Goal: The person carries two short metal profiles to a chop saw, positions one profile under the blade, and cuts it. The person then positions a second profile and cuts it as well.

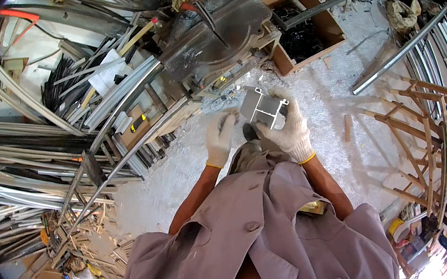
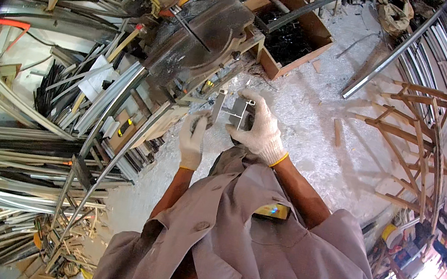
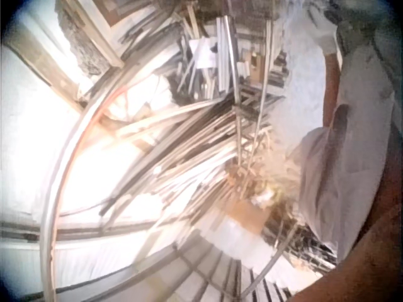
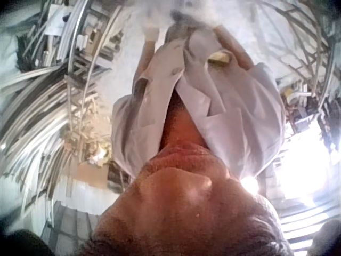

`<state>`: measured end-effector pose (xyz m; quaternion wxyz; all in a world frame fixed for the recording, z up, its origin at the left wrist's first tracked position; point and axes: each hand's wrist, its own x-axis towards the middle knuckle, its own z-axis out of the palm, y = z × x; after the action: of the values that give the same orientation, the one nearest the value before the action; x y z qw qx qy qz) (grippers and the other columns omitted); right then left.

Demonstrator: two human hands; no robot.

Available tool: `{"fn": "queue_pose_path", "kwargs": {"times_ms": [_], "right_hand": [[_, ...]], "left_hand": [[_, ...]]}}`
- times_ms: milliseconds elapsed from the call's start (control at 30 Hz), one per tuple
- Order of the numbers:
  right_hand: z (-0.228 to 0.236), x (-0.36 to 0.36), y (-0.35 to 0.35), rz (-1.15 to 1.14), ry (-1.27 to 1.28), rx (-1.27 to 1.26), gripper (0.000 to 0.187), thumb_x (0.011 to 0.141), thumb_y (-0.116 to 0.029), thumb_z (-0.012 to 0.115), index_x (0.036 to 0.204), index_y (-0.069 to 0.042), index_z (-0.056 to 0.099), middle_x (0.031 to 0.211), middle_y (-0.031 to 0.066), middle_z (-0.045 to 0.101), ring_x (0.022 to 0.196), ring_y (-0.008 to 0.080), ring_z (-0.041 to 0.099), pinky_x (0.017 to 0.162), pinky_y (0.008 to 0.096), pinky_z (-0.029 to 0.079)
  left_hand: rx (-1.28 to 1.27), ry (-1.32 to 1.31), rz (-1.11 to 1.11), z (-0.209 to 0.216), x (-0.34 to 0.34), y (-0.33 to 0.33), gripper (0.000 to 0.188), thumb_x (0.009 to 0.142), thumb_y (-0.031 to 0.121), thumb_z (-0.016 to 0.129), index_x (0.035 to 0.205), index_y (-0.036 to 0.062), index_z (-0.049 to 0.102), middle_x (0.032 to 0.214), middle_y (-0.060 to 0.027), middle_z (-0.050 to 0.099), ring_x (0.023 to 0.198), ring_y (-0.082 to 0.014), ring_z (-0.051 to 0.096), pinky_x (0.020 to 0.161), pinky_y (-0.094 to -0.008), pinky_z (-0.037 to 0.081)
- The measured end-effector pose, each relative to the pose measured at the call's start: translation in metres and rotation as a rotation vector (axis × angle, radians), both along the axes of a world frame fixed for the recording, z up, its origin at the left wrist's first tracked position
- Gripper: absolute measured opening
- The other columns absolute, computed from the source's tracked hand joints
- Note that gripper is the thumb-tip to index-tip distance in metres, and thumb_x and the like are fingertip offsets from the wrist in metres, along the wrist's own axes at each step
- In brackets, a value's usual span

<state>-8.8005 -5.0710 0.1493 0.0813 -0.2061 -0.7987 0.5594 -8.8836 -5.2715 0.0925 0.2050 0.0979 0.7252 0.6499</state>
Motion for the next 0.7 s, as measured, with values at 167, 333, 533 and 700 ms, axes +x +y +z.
{"fn": "queue_pose_path", "kwargs": {"times_ms": [167, 333, 533, 700], "right_hand": [[-0.003, -0.002, -0.009, 0.108, 0.111, 0.099, 0.084, 0.073, -0.012, 0.089, 0.147, -0.01, 0.049, 0.139, 0.0171, 0.061, 0.128, 0.0344, 0.063, 0.105, 0.0426, 0.053], [-0.017, -0.006, -0.017, 0.233, 0.269, 0.241, 0.085, 0.07, -0.004, 0.089, 0.146, -0.009, 0.051, 0.145, 0.0179, 0.059, 0.134, 0.0362, 0.061, 0.109, 0.0433, 0.052], [-0.028, -0.018, -0.024, 0.284, 0.414, 0.192, 0.087, 0.067, 0.0, 0.087, 0.146, -0.011, 0.053, 0.153, 0.021, 0.05, 0.135, 0.0409, 0.057, 0.106, 0.0455, 0.054], [-0.028, -0.035, -0.026, 0.364, 0.424, 0.193, 0.091, 0.068, -0.001, 0.088, 0.15, -0.011, 0.05, 0.153, 0.0216, 0.048, 0.134, 0.0419, 0.058, 0.104, 0.0443, 0.055]], "left_hand": [[0.028, -0.26, -0.059, 0.022, -0.022, -0.003, 0.054, 0.108, 0.035, 0.059, 0.142, -0.006, 0.056, 0.134, -0.0163, 0.065, 0.117, -0.0224, 0.065, 0.102, -0.0362, 0.051], [0.173, -0.544, 0.005, 0.018, -0.024, -0.008, 0.059, 0.105, 0.029, 0.067, 0.148, -0.0075, 0.051, 0.136, -0.0161, 0.064, 0.121, -0.0221, 0.063, 0.103, -0.0353, 0.05], [0.34, -0.605, 0.181, 0.017, -0.024, -0.017, 0.057, 0.103, 0.018, 0.068, 0.15, -0.0086, 0.049, 0.142, -0.0169, 0.061, 0.125, -0.0238, 0.062, 0.105, -0.0357, 0.051], [0.502, -0.626, 0.32, 0.01, -0.028, -0.03, 0.053, 0.102, 0.009, 0.067, 0.149, -0.0069, 0.049, 0.137, -0.0161, 0.064, 0.121, -0.0239, 0.065, 0.103, -0.0365, 0.054]]}}
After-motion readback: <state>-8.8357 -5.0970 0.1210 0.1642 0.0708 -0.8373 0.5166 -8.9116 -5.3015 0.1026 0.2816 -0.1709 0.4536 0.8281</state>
